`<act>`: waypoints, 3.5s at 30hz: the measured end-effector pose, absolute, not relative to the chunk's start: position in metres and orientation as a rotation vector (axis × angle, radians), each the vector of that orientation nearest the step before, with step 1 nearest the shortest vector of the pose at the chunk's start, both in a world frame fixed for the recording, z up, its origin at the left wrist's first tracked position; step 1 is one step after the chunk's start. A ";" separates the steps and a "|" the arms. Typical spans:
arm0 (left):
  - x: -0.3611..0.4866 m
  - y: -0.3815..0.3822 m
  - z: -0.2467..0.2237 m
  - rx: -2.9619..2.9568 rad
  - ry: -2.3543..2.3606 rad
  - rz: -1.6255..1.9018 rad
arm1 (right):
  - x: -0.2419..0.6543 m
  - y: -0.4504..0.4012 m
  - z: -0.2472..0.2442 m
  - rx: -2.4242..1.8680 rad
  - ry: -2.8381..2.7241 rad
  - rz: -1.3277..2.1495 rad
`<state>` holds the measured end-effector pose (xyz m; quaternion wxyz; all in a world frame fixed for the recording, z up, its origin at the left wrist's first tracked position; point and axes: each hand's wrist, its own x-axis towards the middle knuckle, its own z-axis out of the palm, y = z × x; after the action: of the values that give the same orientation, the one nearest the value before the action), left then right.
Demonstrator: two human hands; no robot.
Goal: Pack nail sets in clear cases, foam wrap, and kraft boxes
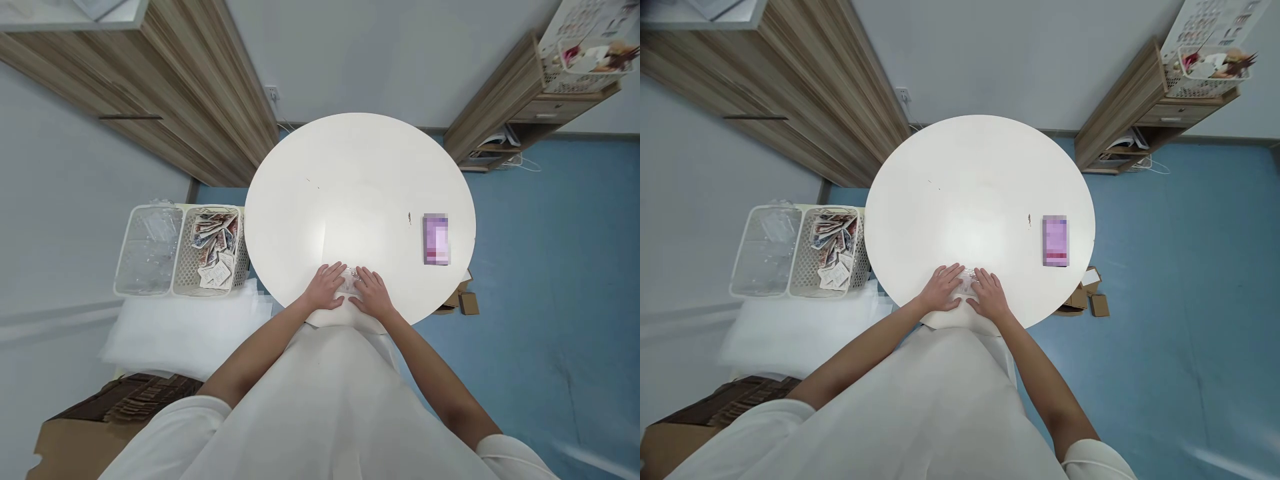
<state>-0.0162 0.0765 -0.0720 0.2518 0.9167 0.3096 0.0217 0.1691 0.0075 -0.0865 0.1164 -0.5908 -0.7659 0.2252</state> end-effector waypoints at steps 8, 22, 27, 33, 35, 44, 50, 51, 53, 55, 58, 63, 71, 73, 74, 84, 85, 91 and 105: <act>-0.004 0.082 -0.078 2.546 0.885 0.022 | 0.162 0.021 -0.090 -1.791 -2.257 0.652; -0.042 0.045 -0.053 2.469 0.781 -0.156 | 0.124 -0.026 -0.057 -1.884 -2.272 0.919; -0.045 0.045 -0.054 2.404 0.806 -0.160 | 0.123 -0.028 -0.051 -1.864 -2.229 0.924; -0.044 0.065 -0.053 2.245 0.872 0.017 | 0.141 -0.008 -0.045 -1.779 -1.958 0.998; -0.044 0.073 -0.052 2.205 0.882 0.054 | 0.145 0.000 -0.047 -1.833 -1.864 1.034; -0.049 0.101 -0.065 1.756 1.018 0.018 | 0.155 0.031 -0.064 -1.937 -1.562 1.303; -0.056 0.104 -0.073 1.790 1.199 -0.089 | 0.162 0.034 -0.076 -1.907 -1.517 1.360; -0.057 0.104 -0.073 1.791 1.214 -0.107 | 0.164 0.034 -0.078 -1.905 -1.508 1.361; -0.058 0.103 -0.073 1.787 1.244 -0.139 | 0.166 0.034 -0.081 -1.906 -1.476 1.358; -0.058 0.103 -0.074 1.785 1.281 -0.170 | 0.166 0.034 -0.084 -1.923 -1.433 1.350; -0.056 0.101 -0.076 1.791 1.333 -0.200 | 0.165 0.035 -0.086 -1.958 -1.383 1.335; -0.051 0.098 -0.079 1.816 1.422 -0.200 | 0.161 0.032 -0.087 -2.024 -1.397 1.205; -0.054 0.090 -0.082 1.824 1.503 -0.162 | 0.155 0.020 -0.092 -2.209 -1.460 0.932; -0.056 0.089 -0.082 1.829 1.510 -0.146 | 0.155 0.017 -0.093 -2.218 -1.444 0.899; -0.057 0.089 -0.083 1.830 1.513 -0.138 | 0.156 0.015 -0.093 -2.219 -1.432 0.883; -0.061 0.071 -0.084 1.920 1.588 0.000 | 0.160 -0.002 -0.096 -2.189 -1.396 0.721; -0.060 0.070 -0.084 1.947 1.583 0.037 | 0.159 -0.003 -0.096 -2.194 -1.425 0.711; -0.063 0.070 -0.086 2.035 1.563 0.120 | 0.156 -0.009 -0.096 -2.213 -1.534 0.687; -0.046 0.050 -0.052 2.494 1.140 0.263 | 0.172 -0.036 -0.079 -2.192 -1.098 0.916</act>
<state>-0.0460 0.0498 -0.0519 0.1921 0.8885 0.4062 0.0936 0.1718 -0.0362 -0.0790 0.2592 -0.8088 -0.4053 0.3381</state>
